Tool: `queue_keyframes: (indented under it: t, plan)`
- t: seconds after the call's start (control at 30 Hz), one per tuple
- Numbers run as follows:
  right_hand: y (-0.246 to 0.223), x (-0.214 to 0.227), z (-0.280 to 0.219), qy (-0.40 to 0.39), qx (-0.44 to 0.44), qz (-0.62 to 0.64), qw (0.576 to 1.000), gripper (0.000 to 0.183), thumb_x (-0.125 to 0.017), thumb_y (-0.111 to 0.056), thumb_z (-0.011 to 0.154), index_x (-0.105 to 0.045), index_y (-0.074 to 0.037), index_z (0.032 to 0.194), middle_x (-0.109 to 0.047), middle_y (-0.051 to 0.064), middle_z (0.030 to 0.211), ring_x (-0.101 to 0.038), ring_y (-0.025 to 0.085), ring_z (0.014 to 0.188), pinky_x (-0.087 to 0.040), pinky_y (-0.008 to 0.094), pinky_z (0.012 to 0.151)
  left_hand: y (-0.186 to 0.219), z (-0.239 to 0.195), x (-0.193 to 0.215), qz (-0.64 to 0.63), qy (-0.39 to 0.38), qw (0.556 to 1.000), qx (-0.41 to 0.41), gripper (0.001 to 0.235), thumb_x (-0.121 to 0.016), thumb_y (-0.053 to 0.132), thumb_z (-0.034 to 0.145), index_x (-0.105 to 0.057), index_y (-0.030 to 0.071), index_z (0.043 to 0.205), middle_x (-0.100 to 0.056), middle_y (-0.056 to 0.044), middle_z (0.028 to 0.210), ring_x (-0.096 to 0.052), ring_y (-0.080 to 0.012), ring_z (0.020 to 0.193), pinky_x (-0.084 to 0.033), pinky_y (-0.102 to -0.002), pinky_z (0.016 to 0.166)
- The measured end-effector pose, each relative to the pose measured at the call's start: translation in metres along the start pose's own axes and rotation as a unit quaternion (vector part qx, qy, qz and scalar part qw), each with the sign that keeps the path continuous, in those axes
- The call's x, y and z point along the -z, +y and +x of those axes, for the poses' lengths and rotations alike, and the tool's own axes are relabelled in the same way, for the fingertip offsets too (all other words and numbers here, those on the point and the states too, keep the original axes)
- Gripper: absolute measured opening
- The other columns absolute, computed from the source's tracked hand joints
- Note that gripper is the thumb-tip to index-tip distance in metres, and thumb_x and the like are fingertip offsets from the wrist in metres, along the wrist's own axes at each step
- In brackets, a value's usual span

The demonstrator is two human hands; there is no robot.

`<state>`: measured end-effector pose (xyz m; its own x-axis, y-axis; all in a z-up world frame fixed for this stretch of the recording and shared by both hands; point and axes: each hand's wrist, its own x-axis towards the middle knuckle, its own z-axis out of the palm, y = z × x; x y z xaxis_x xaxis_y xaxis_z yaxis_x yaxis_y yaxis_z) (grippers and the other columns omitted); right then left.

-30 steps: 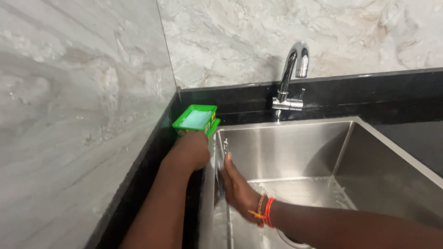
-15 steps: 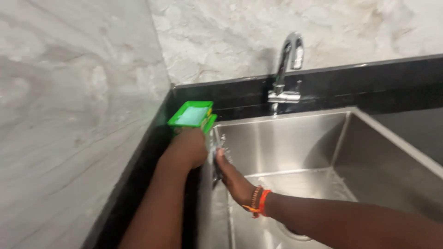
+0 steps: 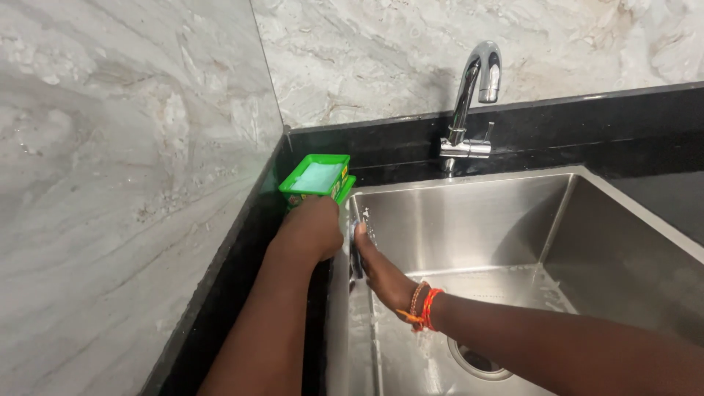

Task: The person scrubs the stainless steel sink using a blue sponge and a green soap container. They wipe the sink's edges, corners, and bottom surface, then rinse the sponge under running water from the faucet.

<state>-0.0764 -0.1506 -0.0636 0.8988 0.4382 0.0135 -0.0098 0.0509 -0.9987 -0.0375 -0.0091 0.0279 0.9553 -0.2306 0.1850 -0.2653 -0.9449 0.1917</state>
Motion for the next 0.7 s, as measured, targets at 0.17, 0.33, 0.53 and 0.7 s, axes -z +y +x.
queue_keyframes:
  t: [0.17, 0.33, 0.53, 0.7]
  plan:
    - [0.088, 0.027, 0.017, -0.079, -0.038, -0.038, 0.995, 0.101, -0.020, -0.085, 0.090, -0.016, -0.016, 0.164, -0.018, 0.011, 0.170, -0.015, 0.030, 0.154, -0.015, 0.046, 0.124, -0.002, 0.004, -0.005, -0.012, 0.009, 1.000, -0.003, 0.024, -0.067, 0.000, 0.076, -0.074, -0.004, 0.099, -0.068, -0.029, 0.116, -0.068, -0.0436, 0.110, -0.056, -0.049, 0.094]
    - [0.055, 0.015, 0.015, -0.008, -0.221, 0.071, 0.973, 0.125, -0.018, -0.097, 0.088, -0.037, 0.007, 0.156, -0.032, 0.034, 0.164, -0.030, 0.044, 0.150, -0.016, 0.059, 0.110, -0.005, 0.005, -0.006, -0.010, 0.012, 1.000, -0.007, 0.024, -0.067, 0.001, 0.076, -0.074, -0.004, 0.099, -0.067, -0.029, 0.116, -0.066, -0.0443, 0.110, -0.055, -0.049, 0.094]
    - [0.012, 0.018, 0.021, 0.055, -0.044, 0.053, 0.996, 0.120, -0.023, -0.096, 0.073, -0.009, -0.020, 0.165, -0.008, 0.004, 0.175, -0.008, 0.027, 0.159, -0.007, 0.059, 0.125, -0.005, 0.003, -0.007, -0.010, 0.012, 1.000, -0.009, 0.022, -0.066, 0.004, 0.080, -0.075, -0.002, 0.099, -0.069, -0.029, 0.113, -0.069, -0.0438, 0.107, -0.056, -0.049, 0.093]
    - [0.017, 0.006, -0.019, -0.050, -0.316, -0.059, 0.946, 0.120, -0.004, -0.095, 0.065, -0.020, -0.034, 0.166, -0.011, -0.001, 0.174, -0.008, 0.034, 0.157, -0.005, 0.074, 0.119, -0.007, 0.007, -0.008, -0.032, 0.014, 0.999, -0.003, 0.024, -0.067, 0.002, 0.077, -0.074, -0.004, 0.099, -0.068, -0.029, 0.115, -0.067, -0.0440, 0.109, -0.056, -0.049, 0.094]
